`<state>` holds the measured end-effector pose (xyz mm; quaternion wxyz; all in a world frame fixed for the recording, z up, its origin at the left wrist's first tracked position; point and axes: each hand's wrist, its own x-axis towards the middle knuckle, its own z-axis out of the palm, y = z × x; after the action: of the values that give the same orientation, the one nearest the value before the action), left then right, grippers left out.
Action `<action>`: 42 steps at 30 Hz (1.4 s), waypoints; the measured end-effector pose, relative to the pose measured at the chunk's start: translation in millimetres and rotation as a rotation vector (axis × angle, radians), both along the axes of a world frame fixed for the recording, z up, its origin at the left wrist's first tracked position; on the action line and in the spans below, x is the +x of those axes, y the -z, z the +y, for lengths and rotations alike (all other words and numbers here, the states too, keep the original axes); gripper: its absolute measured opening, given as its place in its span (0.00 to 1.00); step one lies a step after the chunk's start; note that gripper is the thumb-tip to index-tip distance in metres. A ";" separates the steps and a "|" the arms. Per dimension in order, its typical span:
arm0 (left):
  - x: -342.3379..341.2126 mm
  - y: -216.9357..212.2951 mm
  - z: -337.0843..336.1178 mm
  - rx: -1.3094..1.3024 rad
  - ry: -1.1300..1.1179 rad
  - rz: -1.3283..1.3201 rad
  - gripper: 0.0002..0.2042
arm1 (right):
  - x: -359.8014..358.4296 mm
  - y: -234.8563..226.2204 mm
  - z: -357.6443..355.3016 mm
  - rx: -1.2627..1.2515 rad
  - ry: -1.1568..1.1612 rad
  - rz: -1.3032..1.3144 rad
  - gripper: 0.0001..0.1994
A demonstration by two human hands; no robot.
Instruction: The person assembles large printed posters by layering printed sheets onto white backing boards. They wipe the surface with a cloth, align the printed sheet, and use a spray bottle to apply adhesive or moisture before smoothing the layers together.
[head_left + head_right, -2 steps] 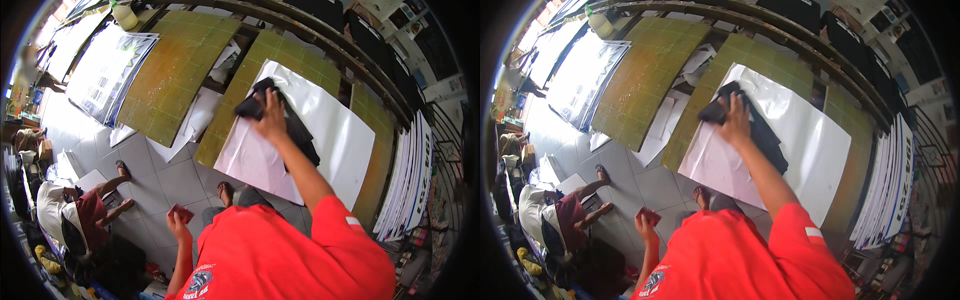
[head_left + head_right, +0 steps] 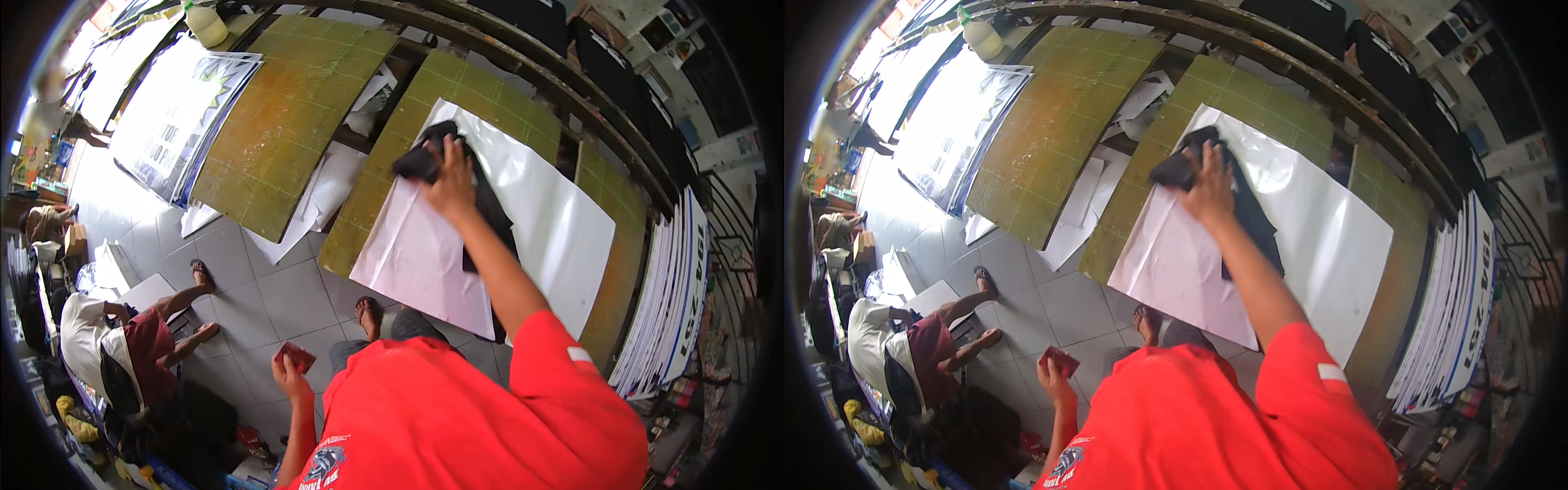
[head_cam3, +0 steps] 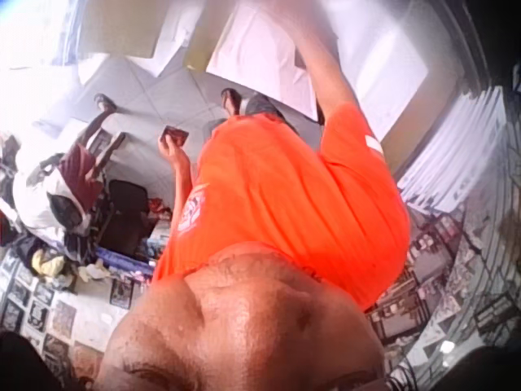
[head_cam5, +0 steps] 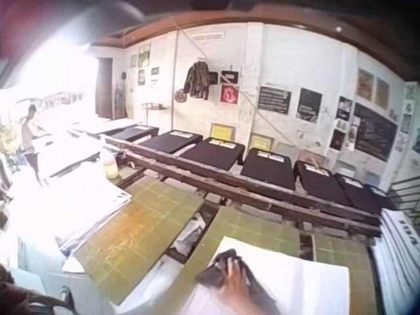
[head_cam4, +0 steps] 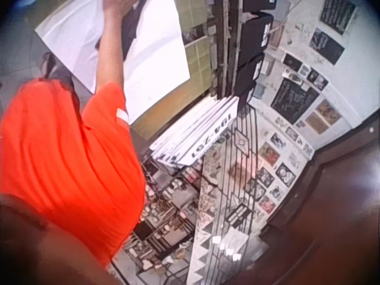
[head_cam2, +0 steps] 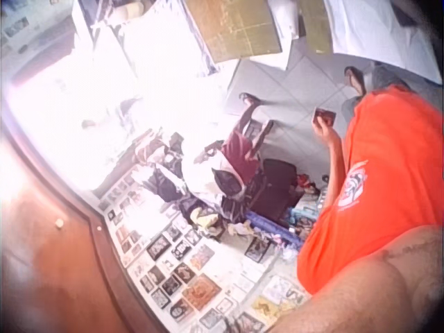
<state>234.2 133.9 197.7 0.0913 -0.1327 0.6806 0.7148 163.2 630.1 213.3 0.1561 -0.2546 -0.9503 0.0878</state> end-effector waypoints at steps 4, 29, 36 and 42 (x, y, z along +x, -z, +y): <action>46.9 8.5 -42.6 -0.132 -0.079 -0.055 0.08 | -44.9 11.5 107.6 0.114 0.164 0.011 0.38; 6.2 138.3 -138.9 -0.325 -0.012 -0.095 0.07 | 170.5 -106.6 -195.4 -1.105 -0.348 0.393 0.24; -8.3 180.5 -195.3 -0.622 0.282 -0.010 0.08 | 301.6 -315.6 -40.6 -0.647 0.214 1.184 0.18; -36.2 172.1 -167.5 -0.424 0.259 -0.090 0.08 | 371.4 -482.7 59.6 -0.051 0.294 1.221 0.22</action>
<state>198.0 -33.6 25.6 0.1825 -0.0921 0.8218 0.5318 534.6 689.7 696.0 0.6749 -0.2903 -0.6425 0.2178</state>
